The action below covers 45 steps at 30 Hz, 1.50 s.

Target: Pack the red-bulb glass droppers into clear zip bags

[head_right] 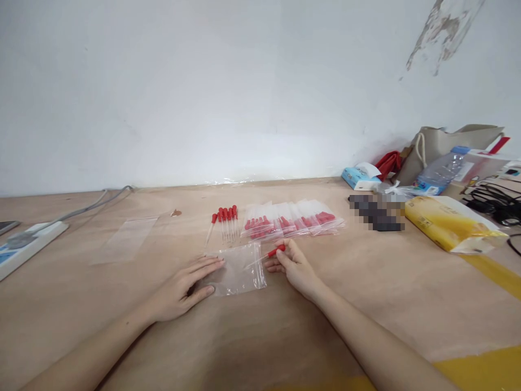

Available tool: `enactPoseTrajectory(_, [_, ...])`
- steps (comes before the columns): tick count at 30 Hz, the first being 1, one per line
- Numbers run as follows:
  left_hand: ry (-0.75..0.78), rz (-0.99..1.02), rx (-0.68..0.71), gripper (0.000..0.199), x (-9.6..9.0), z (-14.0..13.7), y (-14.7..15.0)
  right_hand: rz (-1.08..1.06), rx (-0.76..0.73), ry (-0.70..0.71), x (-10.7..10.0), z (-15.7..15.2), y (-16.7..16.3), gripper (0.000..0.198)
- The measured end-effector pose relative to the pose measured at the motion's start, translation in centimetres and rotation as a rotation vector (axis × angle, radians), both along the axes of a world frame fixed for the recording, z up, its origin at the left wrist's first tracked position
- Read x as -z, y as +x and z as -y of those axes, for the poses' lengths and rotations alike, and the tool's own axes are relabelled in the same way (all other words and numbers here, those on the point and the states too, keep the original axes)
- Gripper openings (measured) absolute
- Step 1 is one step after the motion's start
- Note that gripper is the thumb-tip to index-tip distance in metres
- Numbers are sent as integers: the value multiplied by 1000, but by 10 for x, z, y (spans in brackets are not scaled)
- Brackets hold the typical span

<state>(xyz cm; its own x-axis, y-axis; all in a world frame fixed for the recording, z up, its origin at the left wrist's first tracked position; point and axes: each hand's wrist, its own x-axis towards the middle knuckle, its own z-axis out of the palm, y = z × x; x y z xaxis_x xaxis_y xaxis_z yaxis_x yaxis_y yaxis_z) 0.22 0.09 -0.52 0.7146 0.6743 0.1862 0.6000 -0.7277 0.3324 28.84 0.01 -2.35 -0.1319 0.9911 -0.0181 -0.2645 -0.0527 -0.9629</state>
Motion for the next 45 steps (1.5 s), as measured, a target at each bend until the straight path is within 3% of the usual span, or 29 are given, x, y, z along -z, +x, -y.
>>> enactPoseTrajectory(5, [6,10,1,46,0,-1,3,221,-179,114,-7,4,3,26])
enactPoseTrajectory(14, [13,2,26,43,-2,-1,5,164,-349,122,-12,4,-7,25])
enactPoseTrajectory(24, [-5,-16,28,44,-3,-1,4,219,-150,103,-9,3,-14,32])
enactPoseTrajectory(28, [-15,-19,27,45,-3,0,5,254,-156,81,-9,4,-18,31])
enactPoseTrajectory(30, [-21,-25,30,45,-4,0,5,353,-153,140,-9,5,-19,25])
enactPoseTrajectory(34, [-16,-28,42,42,-3,0,4,600,-236,424,-9,3,-11,31])
enactPoseTrajectory(36, [-10,-24,48,41,-2,-1,3,652,-234,460,-11,0,-3,29])
enactPoseTrajectory(41, [-19,-60,54,38,-3,-2,3,756,147,480,-30,-18,4,13])
enactPoseTrajectory(45, [-39,-95,65,37,-5,-2,4,933,198,545,-56,-52,-24,9])
